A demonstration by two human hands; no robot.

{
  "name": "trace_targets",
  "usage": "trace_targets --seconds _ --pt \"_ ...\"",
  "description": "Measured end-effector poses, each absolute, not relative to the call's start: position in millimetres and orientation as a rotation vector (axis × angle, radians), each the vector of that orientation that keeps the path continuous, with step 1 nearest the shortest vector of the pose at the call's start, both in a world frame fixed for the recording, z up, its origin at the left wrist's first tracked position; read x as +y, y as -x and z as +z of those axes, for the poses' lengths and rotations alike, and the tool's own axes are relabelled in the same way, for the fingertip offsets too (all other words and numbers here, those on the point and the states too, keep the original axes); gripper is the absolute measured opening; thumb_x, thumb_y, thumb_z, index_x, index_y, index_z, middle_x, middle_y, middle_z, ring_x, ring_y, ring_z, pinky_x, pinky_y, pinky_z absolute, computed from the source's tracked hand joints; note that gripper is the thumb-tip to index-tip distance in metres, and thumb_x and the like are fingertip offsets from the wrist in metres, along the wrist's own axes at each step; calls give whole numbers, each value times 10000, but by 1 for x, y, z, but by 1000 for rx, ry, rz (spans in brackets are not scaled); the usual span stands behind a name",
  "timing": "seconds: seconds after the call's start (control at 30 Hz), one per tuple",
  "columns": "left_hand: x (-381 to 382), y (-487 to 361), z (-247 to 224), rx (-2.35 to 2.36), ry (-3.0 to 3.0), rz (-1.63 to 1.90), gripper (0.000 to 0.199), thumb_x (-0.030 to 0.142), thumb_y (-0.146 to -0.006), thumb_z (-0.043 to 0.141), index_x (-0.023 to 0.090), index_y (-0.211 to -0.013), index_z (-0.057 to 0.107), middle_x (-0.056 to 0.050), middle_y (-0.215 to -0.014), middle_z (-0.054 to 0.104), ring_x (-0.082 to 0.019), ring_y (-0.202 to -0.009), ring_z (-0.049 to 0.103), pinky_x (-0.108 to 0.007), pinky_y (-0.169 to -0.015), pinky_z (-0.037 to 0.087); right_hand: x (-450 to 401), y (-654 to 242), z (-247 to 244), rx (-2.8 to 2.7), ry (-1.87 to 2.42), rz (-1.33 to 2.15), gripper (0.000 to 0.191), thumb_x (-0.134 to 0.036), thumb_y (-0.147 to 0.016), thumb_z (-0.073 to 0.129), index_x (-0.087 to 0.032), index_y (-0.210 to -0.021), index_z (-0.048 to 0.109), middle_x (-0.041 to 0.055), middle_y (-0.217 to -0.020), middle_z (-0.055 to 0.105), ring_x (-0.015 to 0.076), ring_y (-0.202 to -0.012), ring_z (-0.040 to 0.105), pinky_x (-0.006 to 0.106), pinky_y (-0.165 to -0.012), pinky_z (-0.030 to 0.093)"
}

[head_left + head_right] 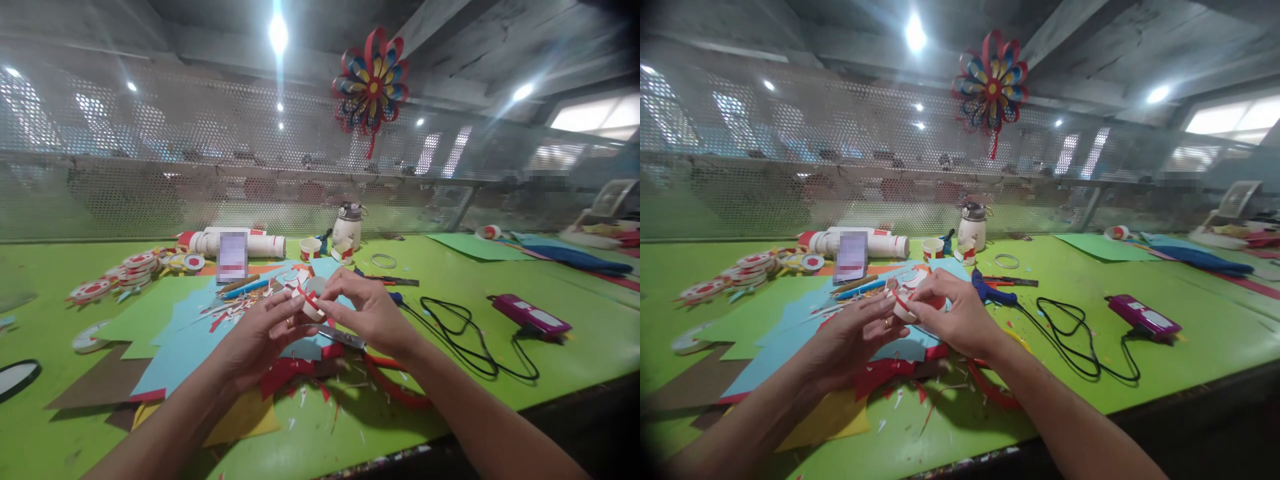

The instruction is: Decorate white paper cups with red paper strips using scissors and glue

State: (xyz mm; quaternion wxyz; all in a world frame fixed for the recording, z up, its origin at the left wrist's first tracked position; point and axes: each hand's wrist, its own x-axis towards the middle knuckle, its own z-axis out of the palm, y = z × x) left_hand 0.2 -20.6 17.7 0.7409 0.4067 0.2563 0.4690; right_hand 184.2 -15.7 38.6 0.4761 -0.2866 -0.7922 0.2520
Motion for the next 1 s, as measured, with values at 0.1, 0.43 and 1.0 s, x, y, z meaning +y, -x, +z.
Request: trace_targets --seconds 0.1,0.43,1.0 --pt "-20 0 16 576 -940 1007 103 238 -814 671 163 -881 693 -34 -877 698 -122 -799 626 -258 -742 531 -14 -186 38 -1880 738 779 96 -214 -796 630 -161 -731 675 16 -745 566 136 -715 505 313 -704 405" --pt "-21 -1 13 533 -985 887 182 280 -843 634 150 -941 713 -73 -903 701 -151 -826 628 -269 -730 522 -12 -189 40 -1688 796 1284 66 -211 -701 693 -182 -642 705 3 -727 574 129 -708 529 298 -695 415" --pt "-23 1 15 515 -961 897 230 280 -831 642 166 -1019 709 -86 -963 706 -179 -852 648 -285 -722 543 -14 -192 46 -1596 814 1266 123 -241 -672 759 -161 -664 667 -17 -647 621 103 -623 552 266 -636 445"
